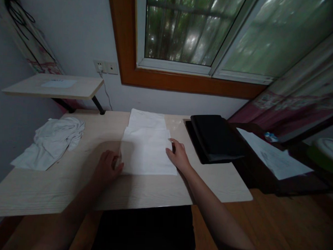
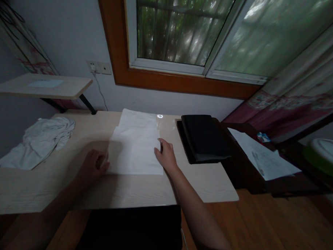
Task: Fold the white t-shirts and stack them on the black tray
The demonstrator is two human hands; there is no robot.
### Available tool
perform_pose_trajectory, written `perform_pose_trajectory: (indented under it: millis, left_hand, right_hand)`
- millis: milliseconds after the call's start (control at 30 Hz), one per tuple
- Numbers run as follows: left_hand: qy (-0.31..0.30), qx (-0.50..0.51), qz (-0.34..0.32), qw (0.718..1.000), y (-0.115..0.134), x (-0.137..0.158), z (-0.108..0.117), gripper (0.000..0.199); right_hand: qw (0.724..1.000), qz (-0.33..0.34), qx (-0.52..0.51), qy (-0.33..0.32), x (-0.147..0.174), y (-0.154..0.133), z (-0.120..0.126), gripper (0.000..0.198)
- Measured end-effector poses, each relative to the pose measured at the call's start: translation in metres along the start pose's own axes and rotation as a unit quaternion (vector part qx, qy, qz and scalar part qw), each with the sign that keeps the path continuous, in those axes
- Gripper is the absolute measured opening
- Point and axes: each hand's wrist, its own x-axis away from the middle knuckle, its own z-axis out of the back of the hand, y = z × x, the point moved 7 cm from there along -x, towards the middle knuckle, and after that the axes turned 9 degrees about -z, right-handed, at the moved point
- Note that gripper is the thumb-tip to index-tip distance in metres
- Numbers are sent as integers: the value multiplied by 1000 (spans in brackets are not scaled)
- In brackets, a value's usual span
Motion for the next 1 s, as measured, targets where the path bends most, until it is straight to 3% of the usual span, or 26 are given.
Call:
perform_pose_trajectory:
  millis: [167,367,700,867,1000]
  left_hand:
    - [-45,-26,-1,999,19,35,5,33]
    - [-78,-54,4,996,21,34,2,40]
    - [28,-70,-84,994,26,22,19,21]
    - [-42,-21,-67,997,3,26,20,23]
    - [-53,-14,-73,996,8,28,27,24]
  right_hand:
    - [1000,11,0,-19,19,-3,4,58]
    - [998,41,33,-22,28,-7,4,54]
    - [996,56,68,-13,29,-10,3,45]
    - [998,40,48,-8,28,-5,3,47]
    - [999,34,34,-6,28,-6,5,46]
